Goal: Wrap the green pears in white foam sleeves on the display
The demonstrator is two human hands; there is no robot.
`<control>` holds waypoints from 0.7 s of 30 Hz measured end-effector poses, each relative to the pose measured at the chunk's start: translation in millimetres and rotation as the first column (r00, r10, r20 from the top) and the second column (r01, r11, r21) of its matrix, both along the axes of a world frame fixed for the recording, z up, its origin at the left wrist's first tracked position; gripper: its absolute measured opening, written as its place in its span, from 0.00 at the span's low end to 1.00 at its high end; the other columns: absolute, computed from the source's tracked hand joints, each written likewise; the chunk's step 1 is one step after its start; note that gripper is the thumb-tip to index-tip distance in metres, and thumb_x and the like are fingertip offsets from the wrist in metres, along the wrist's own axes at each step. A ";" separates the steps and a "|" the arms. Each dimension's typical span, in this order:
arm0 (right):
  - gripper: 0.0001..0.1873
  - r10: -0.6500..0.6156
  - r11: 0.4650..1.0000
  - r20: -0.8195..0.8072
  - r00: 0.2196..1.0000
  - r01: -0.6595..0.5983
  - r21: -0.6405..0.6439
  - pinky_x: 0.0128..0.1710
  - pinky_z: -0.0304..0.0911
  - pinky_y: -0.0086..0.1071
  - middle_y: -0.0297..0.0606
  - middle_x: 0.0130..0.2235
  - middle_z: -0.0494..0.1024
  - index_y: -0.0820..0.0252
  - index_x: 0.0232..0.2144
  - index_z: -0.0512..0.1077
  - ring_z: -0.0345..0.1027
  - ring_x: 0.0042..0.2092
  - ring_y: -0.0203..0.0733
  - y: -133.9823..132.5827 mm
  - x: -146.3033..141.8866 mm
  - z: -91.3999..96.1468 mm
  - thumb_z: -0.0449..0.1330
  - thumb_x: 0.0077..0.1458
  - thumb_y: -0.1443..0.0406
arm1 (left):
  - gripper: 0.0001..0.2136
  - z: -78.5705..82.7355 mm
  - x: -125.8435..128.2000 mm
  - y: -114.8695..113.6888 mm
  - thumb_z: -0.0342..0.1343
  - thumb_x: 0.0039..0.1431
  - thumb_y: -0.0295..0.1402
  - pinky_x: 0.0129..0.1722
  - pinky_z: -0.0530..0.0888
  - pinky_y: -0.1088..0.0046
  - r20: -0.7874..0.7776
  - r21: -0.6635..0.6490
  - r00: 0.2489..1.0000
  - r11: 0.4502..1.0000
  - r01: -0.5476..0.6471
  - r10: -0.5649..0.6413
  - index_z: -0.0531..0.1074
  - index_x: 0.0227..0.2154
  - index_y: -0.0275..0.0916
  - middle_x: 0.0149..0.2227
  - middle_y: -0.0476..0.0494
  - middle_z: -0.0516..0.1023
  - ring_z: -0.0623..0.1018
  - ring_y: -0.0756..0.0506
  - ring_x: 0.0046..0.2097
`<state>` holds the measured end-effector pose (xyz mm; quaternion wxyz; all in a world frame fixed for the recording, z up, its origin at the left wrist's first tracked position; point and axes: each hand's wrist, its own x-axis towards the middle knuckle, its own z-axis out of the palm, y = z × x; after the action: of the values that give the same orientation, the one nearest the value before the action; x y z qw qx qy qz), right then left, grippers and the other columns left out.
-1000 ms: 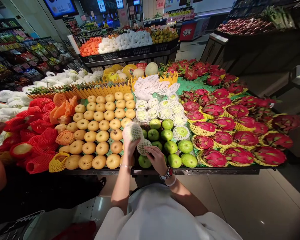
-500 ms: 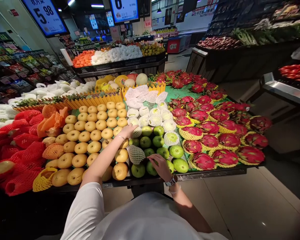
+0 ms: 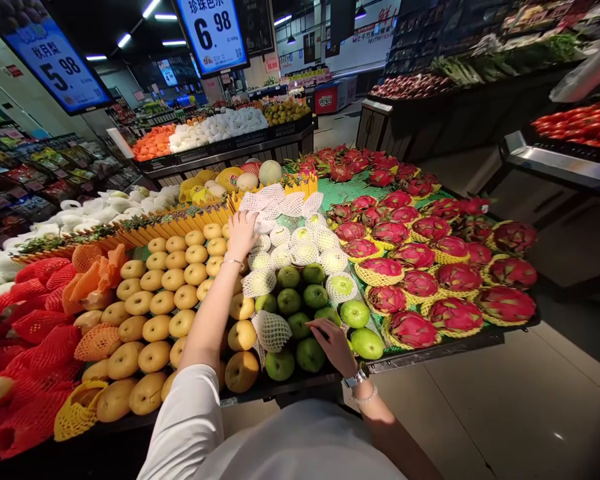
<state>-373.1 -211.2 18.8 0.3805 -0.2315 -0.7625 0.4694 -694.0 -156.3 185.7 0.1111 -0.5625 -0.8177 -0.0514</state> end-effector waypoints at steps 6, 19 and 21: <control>0.12 -0.071 0.997 0.011 0.997 0.071 -0.016 0.43 0.73 0.44 0.40 0.38 0.82 0.53 0.38 0.78 0.77 0.42 0.49 6.5 16.8 -10.2 0.54 0.63 0.61 | 0.12 -2.6 -18.8 27.0 0.47 0.62 0.26 0.66 0.43 0.41 -0.048 0.109 0.998 0.993 0.038 -0.033 0.73 0.44 0.36 0.51 0.33 0.75 0.64 0.34 0.61; 0.17 0.009 0.936 -0.318 0.948 -0.120 -0.332 0.37 0.76 0.40 0.37 0.38 0.80 0.52 0.45 0.73 0.77 0.35 0.44 -23.6 -4.4 31.3 0.64 0.55 0.53 | 0.09 -75.6 149.5 -150.2 0.61 0.52 0.37 0.27 0.65 0.72 0.734 0.573 0.589 0.775 -0.268 -0.338 0.65 0.27 0.43 0.25 0.52 0.64 0.64 0.48 0.27; 0.22 0.069 0.936 -0.293 0.954 -0.164 -0.312 0.36 0.75 0.38 0.37 0.38 0.79 0.53 0.45 0.71 0.76 0.36 0.45 -37.4 -19.1 32.0 0.68 0.49 0.53 | 0.06 -108.6 183.6 -167.7 0.57 0.57 0.38 0.31 0.70 0.70 0.842 0.485 0.398 0.832 -0.267 -0.363 0.68 0.32 0.44 0.30 0.49 0.69 0.69 0.46 0.31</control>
<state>-392.2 -248.6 50.8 0.4103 -0.1782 -0.6238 0.6408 -510.4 -324.0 77.1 -0.2003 -0.4065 -0.6707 -0.5872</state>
